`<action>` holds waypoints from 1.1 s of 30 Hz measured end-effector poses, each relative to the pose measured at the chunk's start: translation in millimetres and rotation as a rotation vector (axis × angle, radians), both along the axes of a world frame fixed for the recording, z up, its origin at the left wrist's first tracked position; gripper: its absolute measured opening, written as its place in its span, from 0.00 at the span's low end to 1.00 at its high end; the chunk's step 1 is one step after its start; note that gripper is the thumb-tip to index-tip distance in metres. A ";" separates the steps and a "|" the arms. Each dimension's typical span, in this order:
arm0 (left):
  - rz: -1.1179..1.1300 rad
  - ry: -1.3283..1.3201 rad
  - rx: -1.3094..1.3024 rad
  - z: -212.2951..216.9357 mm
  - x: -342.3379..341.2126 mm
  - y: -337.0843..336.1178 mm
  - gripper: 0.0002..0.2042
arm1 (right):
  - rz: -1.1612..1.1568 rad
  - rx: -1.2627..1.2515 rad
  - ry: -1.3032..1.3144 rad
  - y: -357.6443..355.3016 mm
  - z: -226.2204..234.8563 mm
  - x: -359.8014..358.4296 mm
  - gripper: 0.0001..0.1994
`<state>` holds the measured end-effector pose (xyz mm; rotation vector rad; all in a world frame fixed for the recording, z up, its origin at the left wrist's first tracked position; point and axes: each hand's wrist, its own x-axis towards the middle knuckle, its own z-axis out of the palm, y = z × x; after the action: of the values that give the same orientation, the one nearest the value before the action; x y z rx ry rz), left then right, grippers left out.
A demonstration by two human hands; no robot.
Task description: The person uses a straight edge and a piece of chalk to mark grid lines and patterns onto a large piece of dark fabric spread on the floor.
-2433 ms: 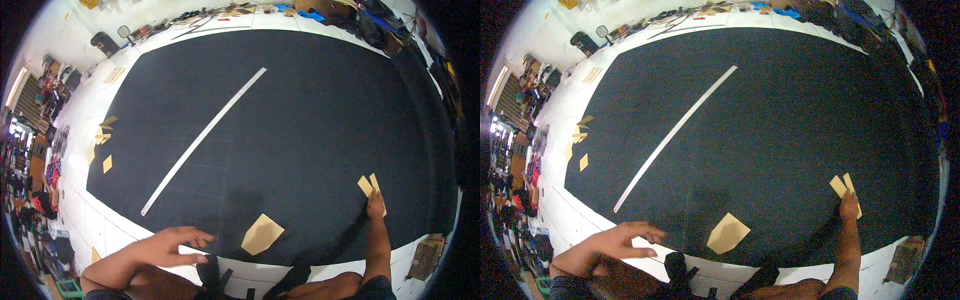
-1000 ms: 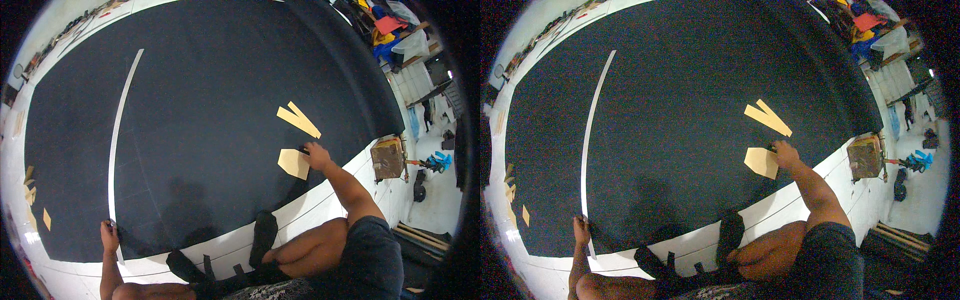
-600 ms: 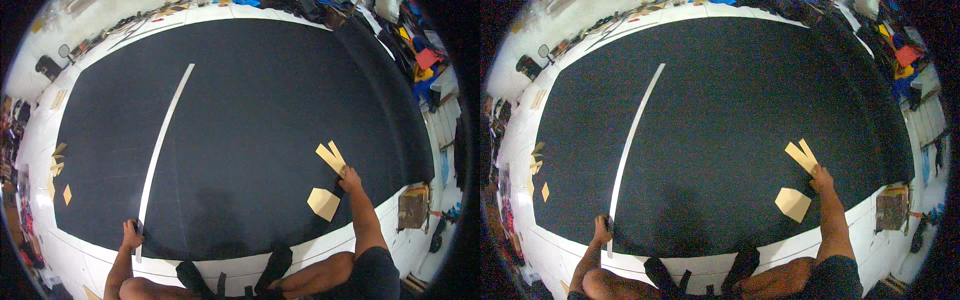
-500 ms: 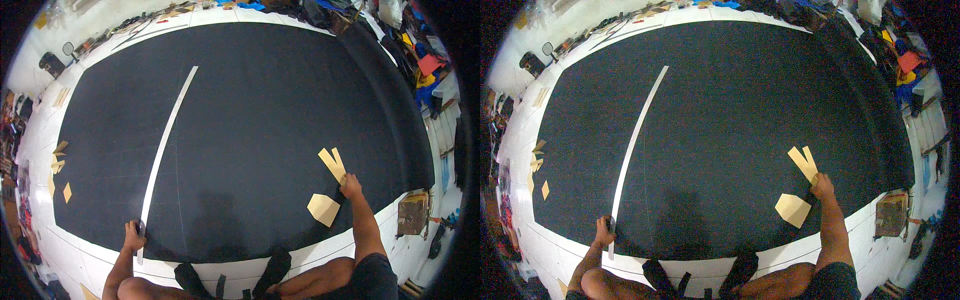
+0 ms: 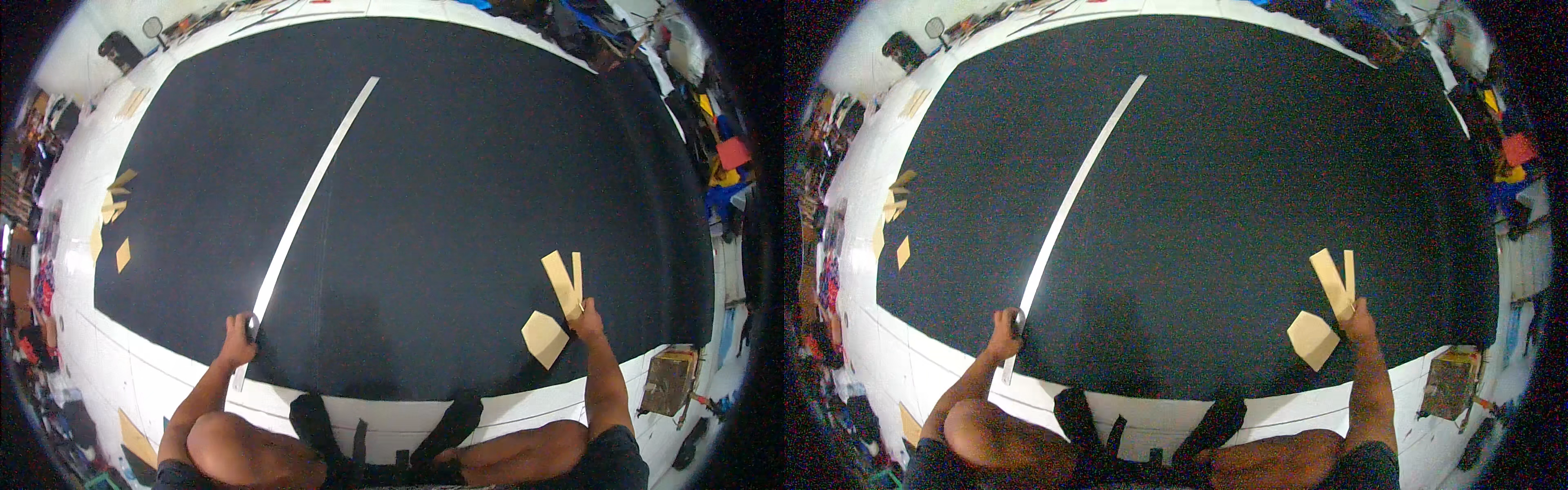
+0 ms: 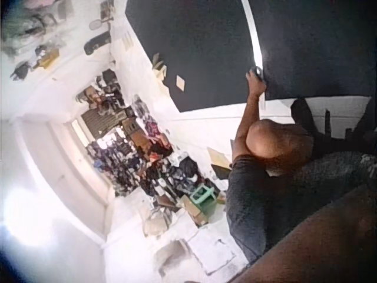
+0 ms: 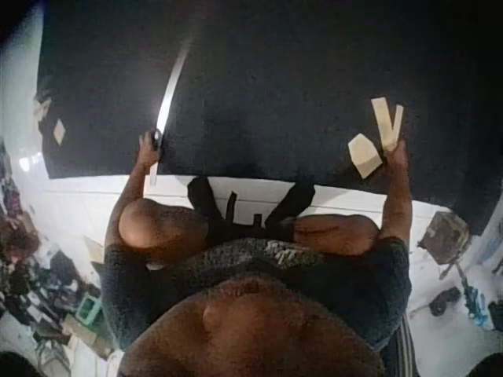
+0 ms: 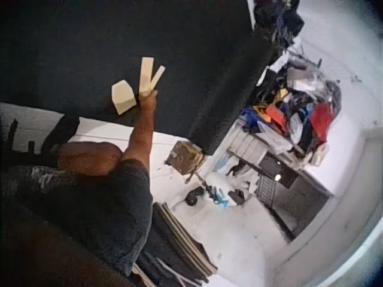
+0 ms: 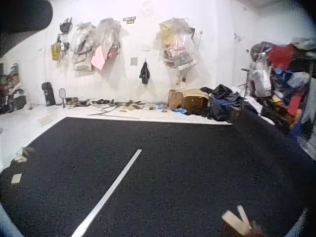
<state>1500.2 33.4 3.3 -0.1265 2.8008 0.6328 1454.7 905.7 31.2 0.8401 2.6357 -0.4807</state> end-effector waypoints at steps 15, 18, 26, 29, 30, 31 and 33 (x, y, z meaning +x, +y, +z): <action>0.060 -0.036 0.109 14.3 -16.2 42.6 0.32 | 0.320 -0.429 0.477 -144.3 55.6 -32.2 0.09; 0.040 0.002 0.011 15.9 -11.9 60.2 0.33 | 0.339 -0.509 0.458 -189.3 6.8 8.5 0.12; 0.175 -0.079 0.058 30.7 -6.8 60.3 0.35 | 0.400 -0.616 0.068 -253.8 7.1 63.1 0.10; 0.146 -0.060 0.072 29.4 -3.6 60.9 0.36 | 0.394 -0.543 0.064 -245.2 6.8 65.8 0.11; 0.133 -0.064 0.076 27.9 -1.3 60.9 0.37 | 0.395 -0.519 0.084 -243.1 5.4 67.8 0.11; 0.118 -0.068 0.078 26.6 0.3 60.6 0.37 | 0.394 -0.497 0.103 -240.8 3.7 69.5 0.11; 0.104 -0.080 0.090 26.9 -0.3 62.8 0.38 | 0.361 -0.478 0.125 -237.6 -0.6 71.1 0.12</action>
<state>1499.8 96.2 30.2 -0.2754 2.6979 0.7593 1525.8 668.1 30.6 0.1883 2.5299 -1.0266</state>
